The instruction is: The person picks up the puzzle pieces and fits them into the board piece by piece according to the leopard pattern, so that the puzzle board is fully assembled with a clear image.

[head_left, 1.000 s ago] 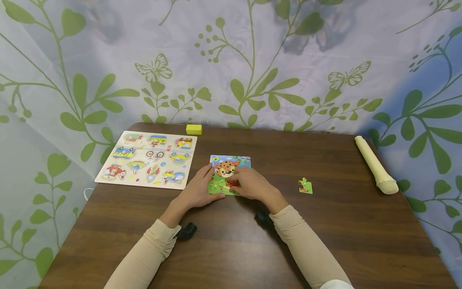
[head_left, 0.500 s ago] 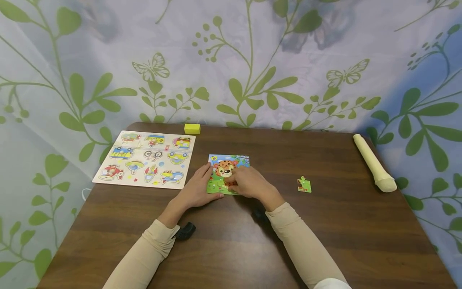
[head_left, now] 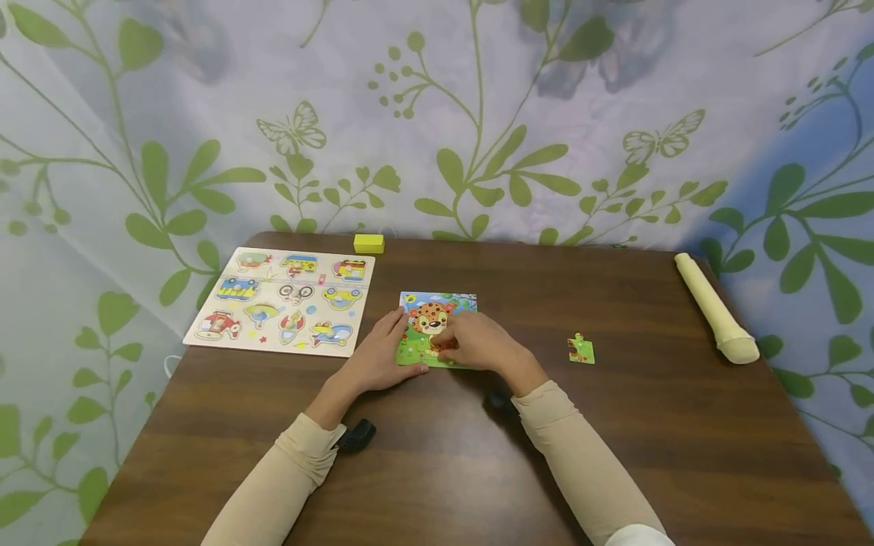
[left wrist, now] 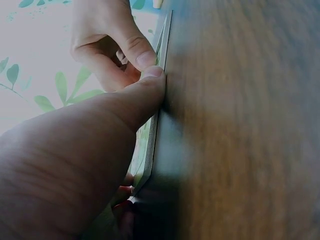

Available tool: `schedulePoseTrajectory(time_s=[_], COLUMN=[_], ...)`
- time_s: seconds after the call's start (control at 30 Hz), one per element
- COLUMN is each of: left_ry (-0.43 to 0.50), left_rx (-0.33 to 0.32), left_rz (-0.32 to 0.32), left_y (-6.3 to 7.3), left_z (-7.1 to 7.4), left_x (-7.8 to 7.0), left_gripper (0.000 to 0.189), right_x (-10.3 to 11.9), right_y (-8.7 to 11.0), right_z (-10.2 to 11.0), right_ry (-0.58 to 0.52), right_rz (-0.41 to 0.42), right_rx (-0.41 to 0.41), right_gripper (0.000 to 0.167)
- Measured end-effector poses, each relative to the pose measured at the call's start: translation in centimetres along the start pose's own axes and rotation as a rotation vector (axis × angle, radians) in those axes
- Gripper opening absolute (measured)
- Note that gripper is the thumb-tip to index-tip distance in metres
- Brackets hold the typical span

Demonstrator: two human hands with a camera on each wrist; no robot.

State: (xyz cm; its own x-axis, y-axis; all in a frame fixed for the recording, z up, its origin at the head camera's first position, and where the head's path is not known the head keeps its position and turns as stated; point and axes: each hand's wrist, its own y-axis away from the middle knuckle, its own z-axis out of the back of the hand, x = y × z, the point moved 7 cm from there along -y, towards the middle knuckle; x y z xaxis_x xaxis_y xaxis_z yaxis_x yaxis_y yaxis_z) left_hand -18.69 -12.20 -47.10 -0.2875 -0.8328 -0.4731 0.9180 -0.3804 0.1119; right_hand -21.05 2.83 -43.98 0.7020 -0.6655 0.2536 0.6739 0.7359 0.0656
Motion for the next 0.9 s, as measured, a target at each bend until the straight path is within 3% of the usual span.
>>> schedulePoseTrajectory(time_s=[0.17, 0.37, 0.53, 0.63, 0.73, 0.9], left_ry=[0.005, -0.004, -0.001, 0.008, 0.016, 0.001], left_rx=[-0.008, 0.008, 0.0, 0.006, 0.01, 0.007], left_rz=[-0.002, -0.007, -0.012, -0.002, 0.006, 0.013], left_y=[0.0, -0.1, -0.2, -0.2, -0.1, 0.1], left_z=[0.1, -0.2, -0.1, -0.1, -0.1, -0.1], left_x=[-0.1, -0.1, -0.2, -0.3, -0.4, -0.3], left_gripper=[0.108, 0.109, 0.108, 0.107, 0.107, 0.108], right_x=[-0.5, -1.2, -2.9, -5.6, -9.2, -14.4], right_y=[0.6, 1.1, 2.8, 5.4, 9.4, 16.7], right_z=[0.1, 0.1, 1.4, 2.8, 3.8, 3.8], right_ry=[-0.045, -0.061, -0.09, -0.149, -0.204, -0.243], right_rz=[-0.034, -0.105, -0.135, -0.196, -0.278, -0.42], right_rx=[-0.054, -0.057, -0.105, -0.147, -0.179, -0.151], right_gripper=[0.027, 0.031, 0.037, 0.041, 0.045, 0.053])
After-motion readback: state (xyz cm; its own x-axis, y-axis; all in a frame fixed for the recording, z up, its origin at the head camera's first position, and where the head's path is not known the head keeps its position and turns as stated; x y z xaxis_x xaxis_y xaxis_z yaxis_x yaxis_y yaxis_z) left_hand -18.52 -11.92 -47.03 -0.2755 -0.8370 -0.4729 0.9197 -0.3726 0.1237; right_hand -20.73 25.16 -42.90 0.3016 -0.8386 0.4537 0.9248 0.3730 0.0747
